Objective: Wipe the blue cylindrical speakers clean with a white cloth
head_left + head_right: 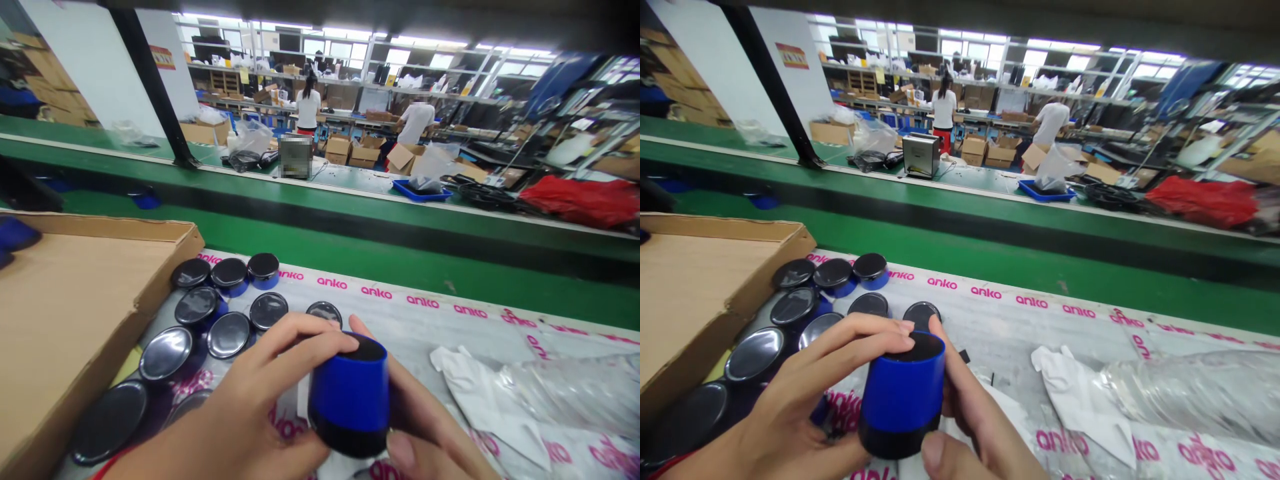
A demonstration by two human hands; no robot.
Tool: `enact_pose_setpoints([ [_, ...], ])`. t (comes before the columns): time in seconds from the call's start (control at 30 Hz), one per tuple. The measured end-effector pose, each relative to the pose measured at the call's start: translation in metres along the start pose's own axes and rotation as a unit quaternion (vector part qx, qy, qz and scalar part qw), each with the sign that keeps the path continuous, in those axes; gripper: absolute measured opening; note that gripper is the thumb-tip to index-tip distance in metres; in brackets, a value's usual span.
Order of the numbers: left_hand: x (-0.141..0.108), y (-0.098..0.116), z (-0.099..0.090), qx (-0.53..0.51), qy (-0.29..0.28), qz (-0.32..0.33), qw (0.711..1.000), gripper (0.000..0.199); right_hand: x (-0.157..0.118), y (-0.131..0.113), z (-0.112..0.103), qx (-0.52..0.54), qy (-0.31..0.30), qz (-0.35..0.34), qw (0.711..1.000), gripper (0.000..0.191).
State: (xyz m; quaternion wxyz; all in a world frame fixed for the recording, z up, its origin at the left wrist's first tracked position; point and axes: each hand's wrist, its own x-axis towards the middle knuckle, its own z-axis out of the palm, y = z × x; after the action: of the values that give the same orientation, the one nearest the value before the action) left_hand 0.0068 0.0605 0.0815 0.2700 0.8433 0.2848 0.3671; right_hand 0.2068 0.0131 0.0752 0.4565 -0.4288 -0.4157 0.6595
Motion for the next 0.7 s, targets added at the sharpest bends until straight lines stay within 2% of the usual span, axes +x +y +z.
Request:
enact_pose_setpoints([
  [0.07, -0.001, 0.001, 0.000, 0.012, -0.007, 0.000, 1.000, 0.068, 0.003, 0.004, -0.008, -0.027, 0.019, 0.022, 0.999, 0.049],
  [0.13, -0.003, 0.002, 0.002, 0.033, -0.012, -0.001, 0.999, 0.070, 0.009, 0.015, -0.011, -0.033, 0.015, 0.009, 0.999, 0.053],
  [0.2, -0.005, 0.003, 0.005, 0.055, -0.017, -0.002, 0.998, 0.070, 0.015, 0.029, -0.005, -0.038, 0.005, -0.063, 0.997, 0.065],
  [0.27, -0.007, 0.003, 0.007, 0.067, -0.025, -0.014, 0.997, 0.071, 0.016, 0.038, 0.007, -0.055, 0.047, -0.119, 0.990, 0.074],
  [0.33, -0.007, 0.004, 0.008, 0.055, -0.025, -0.024, 0.998, 0.075, 0.014, 0.039, 0.020, -0.038, 0.089, -0.086, 0.992, 0.063],
  [0.43, -0.005, 0.005, 0.005, 0.017, -0.026, -0.027, 0.999, 0.074, 0.011, 0.033, 0.029, 0.053, 0.076, -0.010, 0.996, 0.055],
  [0.57, -0.004, 0.001, 0.002, 0.011, -0.072, -0.018, 0.997, 0.077, 0.012, 0.029, 0.025, 0.090, 0.044, -0.030, 0.995, 0.056],
  [0.7, -0.007, -0.006, 0.004, -0.002, -0.078, -0.020, 0.997, 0.079, 0.010, 0.032, 0.022, 0.077, 0.049, -0.028, 0.995, 0.051],
])
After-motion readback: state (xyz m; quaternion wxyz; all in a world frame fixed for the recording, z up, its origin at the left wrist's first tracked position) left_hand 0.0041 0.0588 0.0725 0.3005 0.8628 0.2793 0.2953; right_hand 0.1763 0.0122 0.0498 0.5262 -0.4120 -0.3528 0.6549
